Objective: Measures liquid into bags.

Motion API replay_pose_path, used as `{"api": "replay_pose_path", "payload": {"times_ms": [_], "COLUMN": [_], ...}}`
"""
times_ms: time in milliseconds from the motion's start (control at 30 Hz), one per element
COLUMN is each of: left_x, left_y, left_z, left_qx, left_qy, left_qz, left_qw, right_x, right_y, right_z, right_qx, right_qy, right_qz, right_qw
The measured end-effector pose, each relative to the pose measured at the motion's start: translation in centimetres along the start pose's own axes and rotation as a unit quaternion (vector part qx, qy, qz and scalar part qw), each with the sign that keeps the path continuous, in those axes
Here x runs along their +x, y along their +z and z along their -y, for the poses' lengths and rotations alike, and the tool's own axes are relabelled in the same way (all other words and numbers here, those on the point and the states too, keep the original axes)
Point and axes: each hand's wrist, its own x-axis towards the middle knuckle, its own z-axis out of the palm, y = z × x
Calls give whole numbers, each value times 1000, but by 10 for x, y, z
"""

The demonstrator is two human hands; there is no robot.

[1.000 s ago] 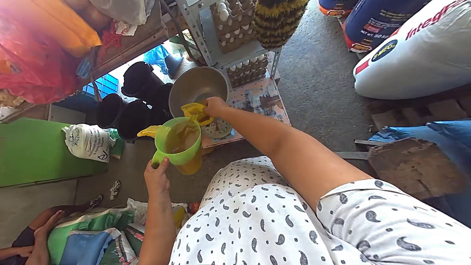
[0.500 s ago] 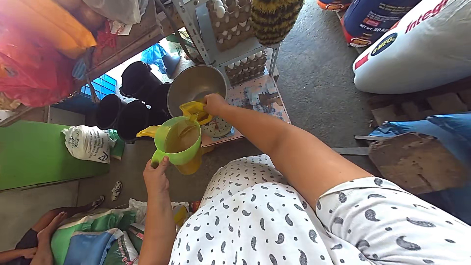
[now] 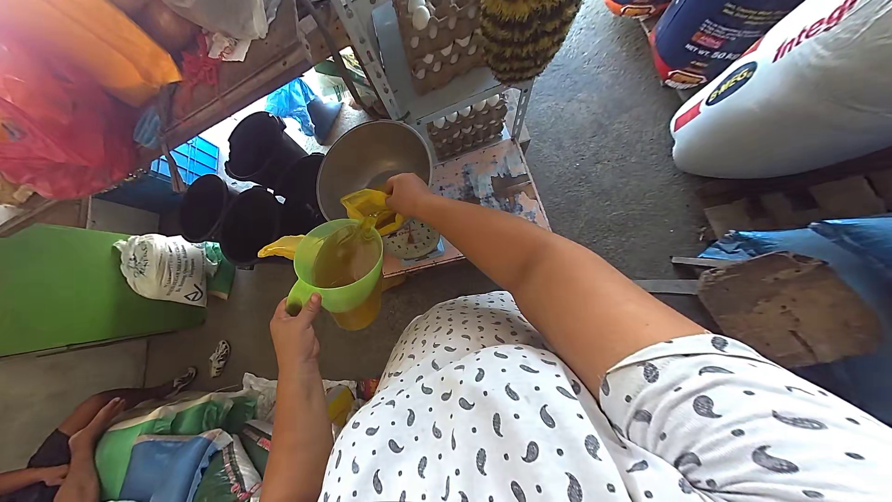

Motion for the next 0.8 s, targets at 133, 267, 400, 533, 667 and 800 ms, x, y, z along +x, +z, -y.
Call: {"api": "replay_pose_path", "payload": {"times_ms": [133,267,400,533,667,800], "left_x": [1,2,2,1,1,-1], "left_y": [0,-1,-1,0,1,3], "left_z": [-2,-3,-4,-5,-4,-6], "left_qx": [8,26,26,30,36,33], "left_qy": [2,-3,3,-1,-5,-7], "left_qz": [0,1,5,-1,0,-4], "left_qw": [1000,1000,1000,1000,999,999], "right_x": [2,1,1,3,2,2], "right_y": [0,-1,-1,0,0,0], "right_z": [0,-1,-1,-3,-4,-4], "right_qx": [-2,15,14,12,6,3], "right_qy": [2,-5,-2,-2,-3,2], "right_qz": [2,-1,2,5,8,11], "right_qw": [1000,1000,1000,1000,1000,1000]}}
